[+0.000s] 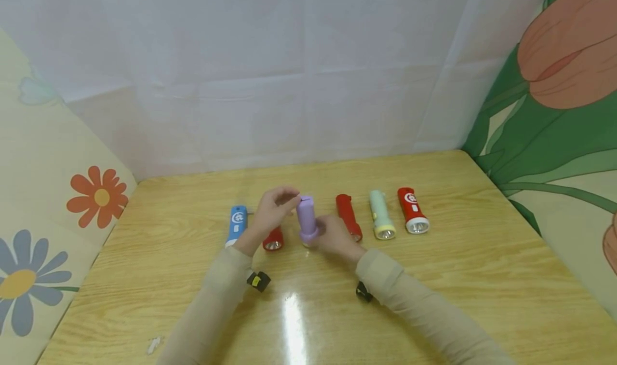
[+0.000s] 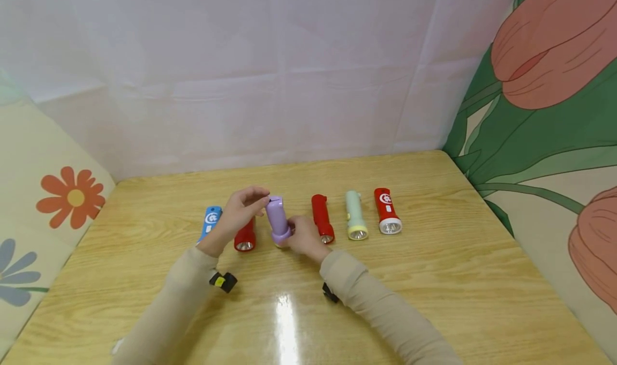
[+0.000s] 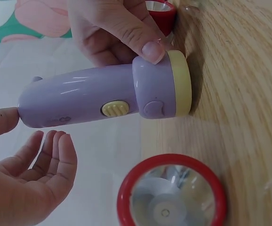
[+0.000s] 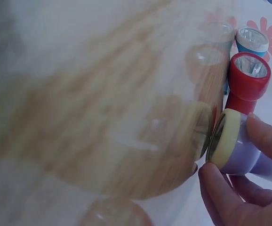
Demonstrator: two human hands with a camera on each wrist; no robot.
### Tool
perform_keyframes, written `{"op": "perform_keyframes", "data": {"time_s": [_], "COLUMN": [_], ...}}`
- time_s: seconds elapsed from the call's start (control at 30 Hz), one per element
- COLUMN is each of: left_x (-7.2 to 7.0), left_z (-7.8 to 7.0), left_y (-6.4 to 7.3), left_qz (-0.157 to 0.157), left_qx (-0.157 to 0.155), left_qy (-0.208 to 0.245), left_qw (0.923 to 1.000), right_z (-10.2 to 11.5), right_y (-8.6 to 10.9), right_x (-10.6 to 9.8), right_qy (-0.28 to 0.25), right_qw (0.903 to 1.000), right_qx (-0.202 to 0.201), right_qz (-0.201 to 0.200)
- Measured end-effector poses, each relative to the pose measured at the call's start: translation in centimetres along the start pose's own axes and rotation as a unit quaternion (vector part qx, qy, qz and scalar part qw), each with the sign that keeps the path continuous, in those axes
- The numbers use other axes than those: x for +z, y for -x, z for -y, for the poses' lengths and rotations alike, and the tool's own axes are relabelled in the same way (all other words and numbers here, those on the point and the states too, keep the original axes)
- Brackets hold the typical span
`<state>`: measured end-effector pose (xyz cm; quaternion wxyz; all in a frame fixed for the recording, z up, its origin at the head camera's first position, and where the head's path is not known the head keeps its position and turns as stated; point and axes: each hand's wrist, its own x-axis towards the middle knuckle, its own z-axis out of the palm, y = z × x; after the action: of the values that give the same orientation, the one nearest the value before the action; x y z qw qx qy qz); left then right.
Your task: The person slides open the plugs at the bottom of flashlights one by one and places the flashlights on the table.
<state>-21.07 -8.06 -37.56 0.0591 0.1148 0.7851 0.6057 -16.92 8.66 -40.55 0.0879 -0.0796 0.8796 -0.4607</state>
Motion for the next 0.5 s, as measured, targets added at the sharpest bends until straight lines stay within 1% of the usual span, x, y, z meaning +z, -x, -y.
{"op": "perform_keyframes", "data": {"time_s": [0.17,0.37,0.47,0.5], "left_x": [-0.02,0.13,0.28,0.34], "left_z": [-0.05,-0.04,-0.04,-0.03], "left_y": [0.2,0.44,0.58,0.61], "left_qz": [-0.002,0.006,0.009,0.009], "left_qx": [-0.002,0.01,0.015,0.016], "left_qy": [-0.009,-0.026,-0.031,-0.032], "left_qw": [1.0,0.9996,0.9994,0.9993], "right_z": [-0.13,-0.43,-0.5,-0.51], "right_y": [-0.01,-0.28,-0.35,-0.35], "right_x": [0.09,0.08,0.09,0.1], "right_qy": [0.019,0.032,0.038,0.043], "right_qw": [0.9998,0.9994,0.999,0.9986], "right_qx": [-0.005,-0.007,-0.021,-0.031], "right_qz": [-0.002,0.005,0.003,0.001]}}
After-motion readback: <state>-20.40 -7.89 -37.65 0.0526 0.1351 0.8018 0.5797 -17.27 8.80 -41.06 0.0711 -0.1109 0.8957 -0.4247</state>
